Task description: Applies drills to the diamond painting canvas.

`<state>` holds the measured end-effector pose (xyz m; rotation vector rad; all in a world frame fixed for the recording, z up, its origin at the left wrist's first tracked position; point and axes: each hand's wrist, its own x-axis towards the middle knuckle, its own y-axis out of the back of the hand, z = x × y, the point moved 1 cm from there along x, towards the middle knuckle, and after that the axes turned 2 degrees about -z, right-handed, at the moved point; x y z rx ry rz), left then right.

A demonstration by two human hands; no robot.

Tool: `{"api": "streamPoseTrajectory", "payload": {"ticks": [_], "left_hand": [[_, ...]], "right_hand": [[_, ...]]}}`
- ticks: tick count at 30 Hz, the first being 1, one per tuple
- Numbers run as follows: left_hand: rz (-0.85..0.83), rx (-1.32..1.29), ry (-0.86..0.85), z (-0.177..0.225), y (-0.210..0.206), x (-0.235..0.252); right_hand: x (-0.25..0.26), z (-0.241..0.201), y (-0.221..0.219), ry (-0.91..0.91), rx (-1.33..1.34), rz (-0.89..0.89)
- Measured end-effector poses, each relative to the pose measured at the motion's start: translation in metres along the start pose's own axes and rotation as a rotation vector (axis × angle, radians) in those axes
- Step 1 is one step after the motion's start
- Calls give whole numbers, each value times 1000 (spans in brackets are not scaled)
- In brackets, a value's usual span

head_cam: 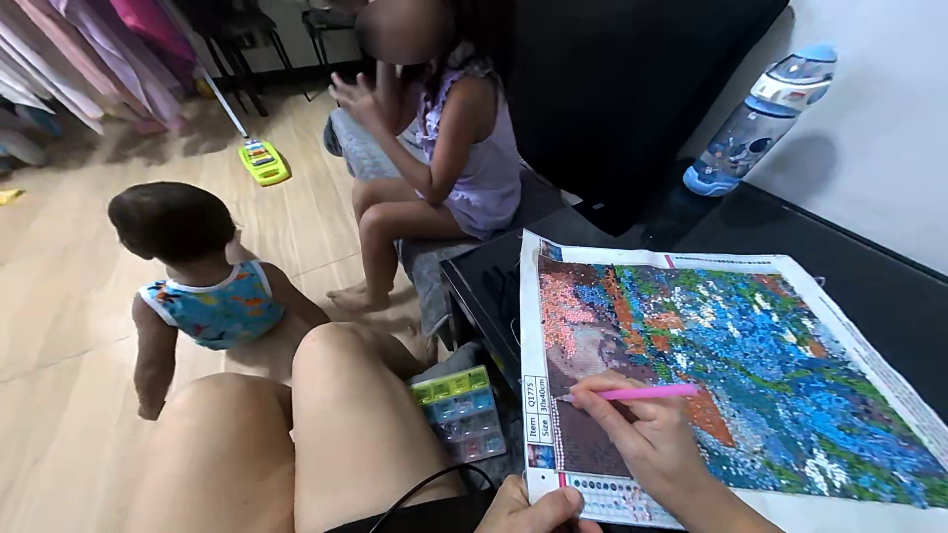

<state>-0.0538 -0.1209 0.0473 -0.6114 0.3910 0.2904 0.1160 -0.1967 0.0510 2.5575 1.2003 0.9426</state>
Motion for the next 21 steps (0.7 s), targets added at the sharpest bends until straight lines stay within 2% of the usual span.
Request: {"api": "streamPoseTrajectory", "payload": {"ticks": [12,18,21], "left_hand": [[-9,29,6,0,1,0],[-2,14,-21,0,4,1],[39,-3,-39,0,5,2]], "right_hand": [[-1,2,0,25,-21,-14],[6,-9,11,-138,207,61],[8,-14,19,-154,271,83]]}}
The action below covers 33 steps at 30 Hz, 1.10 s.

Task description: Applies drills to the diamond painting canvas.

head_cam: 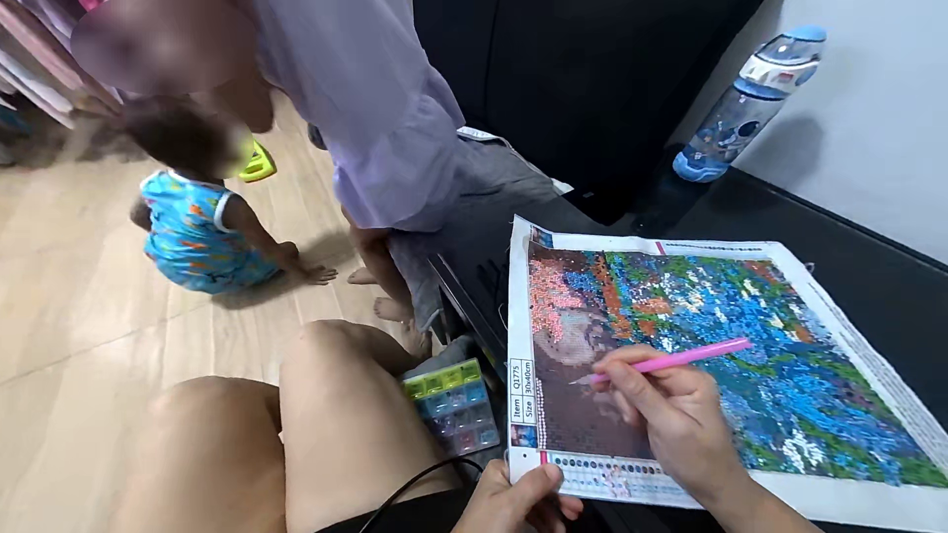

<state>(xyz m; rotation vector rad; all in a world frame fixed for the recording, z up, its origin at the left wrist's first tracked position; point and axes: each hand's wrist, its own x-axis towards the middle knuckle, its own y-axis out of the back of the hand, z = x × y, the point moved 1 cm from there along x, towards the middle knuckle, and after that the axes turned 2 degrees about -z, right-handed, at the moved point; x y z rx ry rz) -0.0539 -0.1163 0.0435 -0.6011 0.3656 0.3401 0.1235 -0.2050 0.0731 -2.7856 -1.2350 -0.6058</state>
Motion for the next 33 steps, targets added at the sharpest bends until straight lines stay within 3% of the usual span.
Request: {"api": "streamPoseTrajectory", "payload": {"ticks": [9,21,33], "left_hand": [[192,-64,-104,6,3,7],[156,-73,-139,5,1,4],[145,-70,-148,4,2,5]], "right_hand": [[-10,3,-1,195,-181,-148],[-14,14,-7,312,-209,-290],[-14,16,-8,317,-243,-279]]}}
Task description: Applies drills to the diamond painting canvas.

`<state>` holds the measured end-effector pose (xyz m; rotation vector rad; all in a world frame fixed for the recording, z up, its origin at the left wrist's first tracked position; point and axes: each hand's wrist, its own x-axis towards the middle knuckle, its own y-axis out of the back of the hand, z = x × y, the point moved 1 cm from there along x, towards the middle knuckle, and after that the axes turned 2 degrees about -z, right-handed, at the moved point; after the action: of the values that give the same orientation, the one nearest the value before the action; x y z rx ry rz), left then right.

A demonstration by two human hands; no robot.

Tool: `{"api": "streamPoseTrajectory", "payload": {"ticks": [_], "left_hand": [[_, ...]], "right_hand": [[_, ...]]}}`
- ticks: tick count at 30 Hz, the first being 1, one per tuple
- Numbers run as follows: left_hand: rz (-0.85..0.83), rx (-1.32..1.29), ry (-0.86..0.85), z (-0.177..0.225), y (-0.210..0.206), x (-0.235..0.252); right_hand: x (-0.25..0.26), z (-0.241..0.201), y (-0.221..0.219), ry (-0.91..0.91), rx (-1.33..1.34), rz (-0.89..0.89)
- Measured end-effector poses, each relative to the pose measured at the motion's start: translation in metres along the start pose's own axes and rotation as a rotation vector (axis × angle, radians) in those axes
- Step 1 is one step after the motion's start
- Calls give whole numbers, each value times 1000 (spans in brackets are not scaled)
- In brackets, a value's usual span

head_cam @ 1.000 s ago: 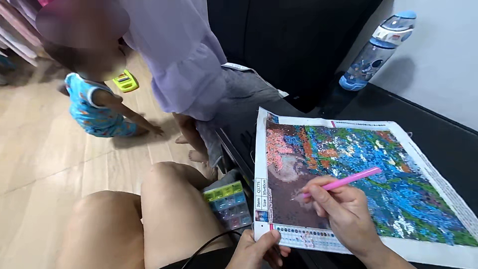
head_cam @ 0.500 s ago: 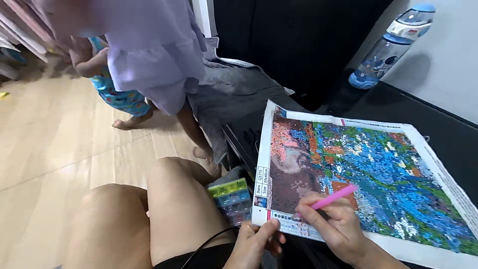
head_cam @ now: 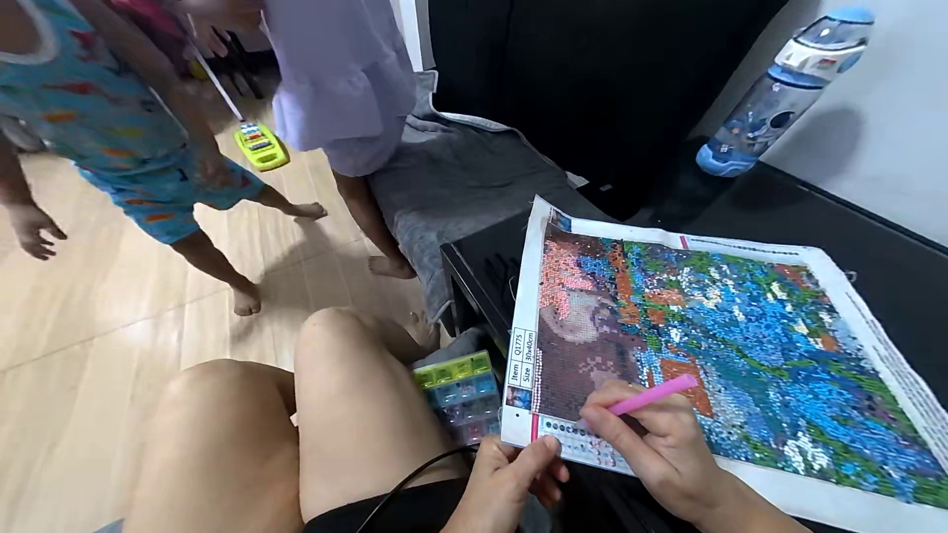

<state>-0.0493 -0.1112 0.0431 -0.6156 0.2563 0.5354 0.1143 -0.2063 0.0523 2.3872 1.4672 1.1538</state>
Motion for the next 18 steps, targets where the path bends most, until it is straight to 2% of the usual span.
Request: {"api": "streamPoseTrajectory", "payload": {"ticks": [18], "left_hand": [[4,8,4,0,0,0]], "right_hand": [[1,1,0,29,-3,-38]]}}
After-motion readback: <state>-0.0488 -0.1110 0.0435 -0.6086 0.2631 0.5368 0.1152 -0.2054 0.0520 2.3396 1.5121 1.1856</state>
